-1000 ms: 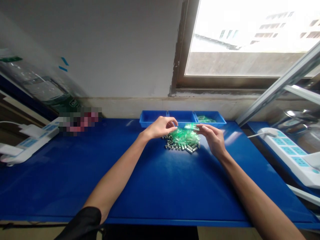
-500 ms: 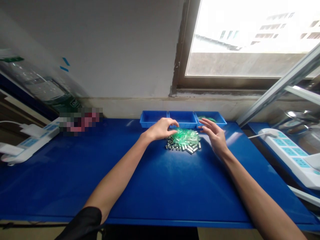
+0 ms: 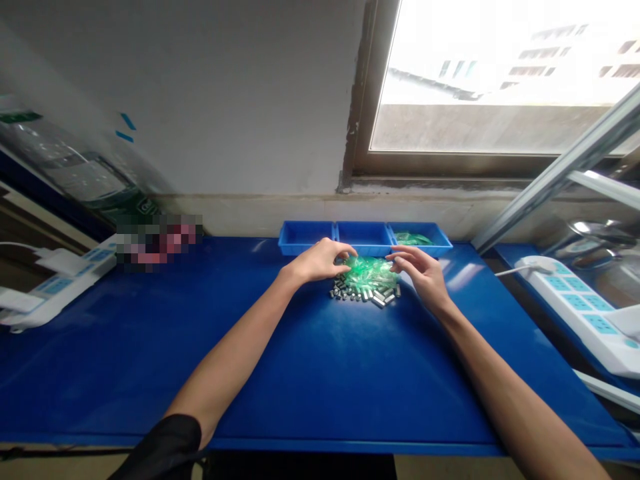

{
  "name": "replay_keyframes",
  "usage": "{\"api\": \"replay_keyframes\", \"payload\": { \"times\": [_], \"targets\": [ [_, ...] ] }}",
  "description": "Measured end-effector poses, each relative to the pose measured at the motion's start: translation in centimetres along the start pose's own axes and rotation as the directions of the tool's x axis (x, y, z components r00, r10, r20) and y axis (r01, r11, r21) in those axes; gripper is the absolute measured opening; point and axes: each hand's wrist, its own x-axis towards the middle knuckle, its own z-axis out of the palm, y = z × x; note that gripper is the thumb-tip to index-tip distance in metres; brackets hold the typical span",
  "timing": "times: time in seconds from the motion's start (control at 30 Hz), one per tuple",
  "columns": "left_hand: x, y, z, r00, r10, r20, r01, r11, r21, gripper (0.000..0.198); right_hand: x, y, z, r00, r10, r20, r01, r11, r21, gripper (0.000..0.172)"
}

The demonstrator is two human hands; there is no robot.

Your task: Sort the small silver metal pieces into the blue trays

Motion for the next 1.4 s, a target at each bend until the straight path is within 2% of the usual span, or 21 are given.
{"api": "replay_keyframes", "payload": {
  "times": [0.47, 1.4],
  "targets": [
    [-0.2, -0.5, -1.0, 1.000, -0.010, -0.026, 0.010, 1.000, 0.007, 0.040, 0.0, 0.0, -0.3, 0.999, 0.000, -0.036, 0.000, 1.000, 0.010, 0.033],
    [-0.5, -0.3, -1.4, 1.000, -0.022, -0.008, 0.022, 1.000, -0.011, 0.043, 0.0, 0.3, -0.5, 0.998, -0.010, -0.056, 0.010, 1.000, 0.000, 0.036]
  ]
}}
